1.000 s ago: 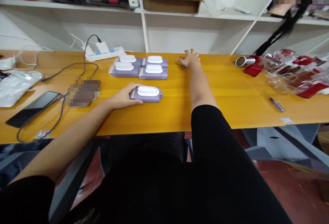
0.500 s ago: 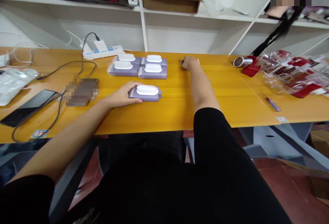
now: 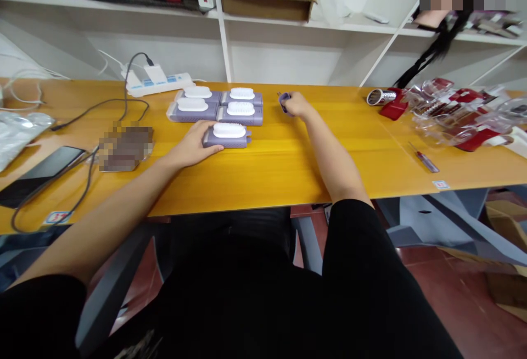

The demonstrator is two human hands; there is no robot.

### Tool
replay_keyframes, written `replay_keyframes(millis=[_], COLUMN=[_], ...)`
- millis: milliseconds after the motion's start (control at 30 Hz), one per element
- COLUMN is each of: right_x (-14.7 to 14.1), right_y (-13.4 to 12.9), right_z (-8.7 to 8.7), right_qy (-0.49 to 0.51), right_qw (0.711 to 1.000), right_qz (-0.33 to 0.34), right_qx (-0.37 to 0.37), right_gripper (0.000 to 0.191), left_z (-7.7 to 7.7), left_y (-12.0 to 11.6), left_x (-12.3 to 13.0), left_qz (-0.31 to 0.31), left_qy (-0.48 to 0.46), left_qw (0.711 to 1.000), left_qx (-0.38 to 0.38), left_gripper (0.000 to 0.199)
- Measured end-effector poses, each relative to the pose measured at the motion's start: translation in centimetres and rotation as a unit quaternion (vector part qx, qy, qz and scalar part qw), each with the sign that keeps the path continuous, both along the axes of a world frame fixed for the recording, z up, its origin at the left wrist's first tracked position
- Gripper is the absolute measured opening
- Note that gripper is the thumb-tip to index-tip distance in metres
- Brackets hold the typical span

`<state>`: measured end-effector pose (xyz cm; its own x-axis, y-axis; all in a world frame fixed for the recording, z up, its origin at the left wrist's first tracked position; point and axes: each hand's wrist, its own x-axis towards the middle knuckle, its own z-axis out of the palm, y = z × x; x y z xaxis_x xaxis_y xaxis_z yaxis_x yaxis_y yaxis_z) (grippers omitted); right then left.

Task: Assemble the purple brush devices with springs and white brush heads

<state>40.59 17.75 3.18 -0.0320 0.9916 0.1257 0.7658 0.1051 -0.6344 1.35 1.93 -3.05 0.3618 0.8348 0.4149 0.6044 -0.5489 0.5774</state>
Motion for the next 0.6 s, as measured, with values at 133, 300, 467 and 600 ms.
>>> replay_keyframes(millis=[133,300,467,600], right_x=[-2.3,-8.6,-13.5,-14.0], right_y=[-4.2,-10.9,-15.6,-17.6], right_z=[-0.2,-1.5,-2.4,-1.6], right_qy=[0.240,0.300,0.297,0.303], right_qw=[0.959,0.917,0.916,0.913], right_qz=[0.150,0.258,0.264,0.272], right_qx=[-0.006,-0.057,-0.047,-0.019], right_gripper=[0.045,0.053,0.048,0.053], left_z=[0.7,2.8,2.2,1.5], left_y=[-0.6,-3.2,-4.3,-4.3], left_x=[0.7,3.1,4.8,4.8], left_qz=[0.022,-0.003,0.003,-0.028], left_qy=[-0.004,-0.041,-0.047,-0.075], left_qw=[0.999,0.996,0.994,0.987], left_qx=[0.048,0.079,0.099,0.141], left_gripper=[0.086,0.109,0.101,0.082])
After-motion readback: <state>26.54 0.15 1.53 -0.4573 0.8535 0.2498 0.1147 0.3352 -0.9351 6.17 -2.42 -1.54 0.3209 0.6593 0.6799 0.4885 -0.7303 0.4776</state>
